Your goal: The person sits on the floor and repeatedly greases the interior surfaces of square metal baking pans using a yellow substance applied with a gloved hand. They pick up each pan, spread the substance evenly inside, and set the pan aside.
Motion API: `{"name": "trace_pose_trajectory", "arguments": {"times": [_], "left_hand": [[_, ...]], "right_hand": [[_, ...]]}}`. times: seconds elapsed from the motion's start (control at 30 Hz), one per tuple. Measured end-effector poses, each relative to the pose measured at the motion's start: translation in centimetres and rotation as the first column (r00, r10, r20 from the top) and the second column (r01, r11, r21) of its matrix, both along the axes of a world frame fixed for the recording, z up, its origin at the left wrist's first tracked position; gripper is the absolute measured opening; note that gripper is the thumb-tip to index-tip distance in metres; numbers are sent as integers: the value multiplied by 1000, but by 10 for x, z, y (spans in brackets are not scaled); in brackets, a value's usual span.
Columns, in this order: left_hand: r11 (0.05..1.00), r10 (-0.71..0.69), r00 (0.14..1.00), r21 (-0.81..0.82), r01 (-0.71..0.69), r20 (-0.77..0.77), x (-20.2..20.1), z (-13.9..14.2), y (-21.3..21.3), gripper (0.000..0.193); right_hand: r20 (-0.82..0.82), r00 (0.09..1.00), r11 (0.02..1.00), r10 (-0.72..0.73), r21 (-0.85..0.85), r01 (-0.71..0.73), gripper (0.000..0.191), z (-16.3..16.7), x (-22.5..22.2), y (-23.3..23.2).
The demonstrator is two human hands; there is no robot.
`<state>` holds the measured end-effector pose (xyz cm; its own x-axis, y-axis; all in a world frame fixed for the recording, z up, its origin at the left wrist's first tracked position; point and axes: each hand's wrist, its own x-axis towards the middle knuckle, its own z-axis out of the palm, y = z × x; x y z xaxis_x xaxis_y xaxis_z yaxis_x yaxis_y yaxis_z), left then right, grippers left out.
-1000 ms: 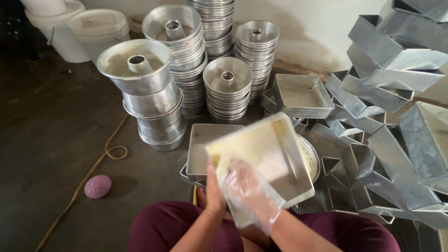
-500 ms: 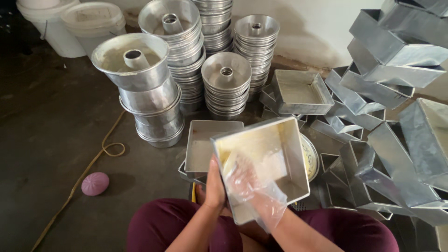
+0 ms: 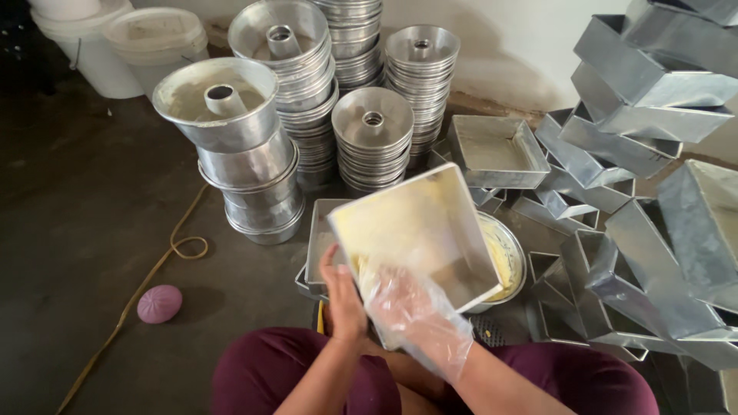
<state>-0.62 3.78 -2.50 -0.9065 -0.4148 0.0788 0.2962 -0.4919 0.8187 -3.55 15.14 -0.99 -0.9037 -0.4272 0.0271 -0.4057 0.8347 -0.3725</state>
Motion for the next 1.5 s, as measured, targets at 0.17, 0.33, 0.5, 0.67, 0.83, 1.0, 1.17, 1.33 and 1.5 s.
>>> {"name": "trace_pose_trajectory", "arguments": {"times": [0.17,0.33,0.5,0.67,0.83,1.0,1.17,1.33,1.5], "left_hand": [[976,-217,976,-9,217,2,11,7,20,57],[921,-373,922,163,354,105,5,-20,25,56],[767,-470,882,503,399,17,-5,-41,10,80],[847,-375,927,418,329,30,-1,-31,8,78],[864,-442,897,261,431,-17,14,0,30,77],[955,-295,950,-80,287,-103,17,18,23,85],[968,-104,991,-238,82,-82,-1,16,1,73],[953,-199,967,-260,154,-157,14,13,17,71],[945,-279,955,-206,254,-102,17,20,22,72]], "right_hand": [[-172,984,996,-37,-85,23,46,18,-37,-7],[-195,981,995,-15,-100,-4,48,25,-8,-6],[-110,994,990,-7,-144,-9,44,36,29,-3],[-33,999,997,-9,73,12,45,31,28,9],[-436,896,984,83,176,-6,47,3,-10,11],[-503,861,997,78,59,-56,46,10,-16,-7],[72,992,984,-100,152,88,38,34,30,0],[-318,948,983,-15,167,71,39,22,-4,13],[-586,810,997,23,76,27,40,-2,-31,6]]}}
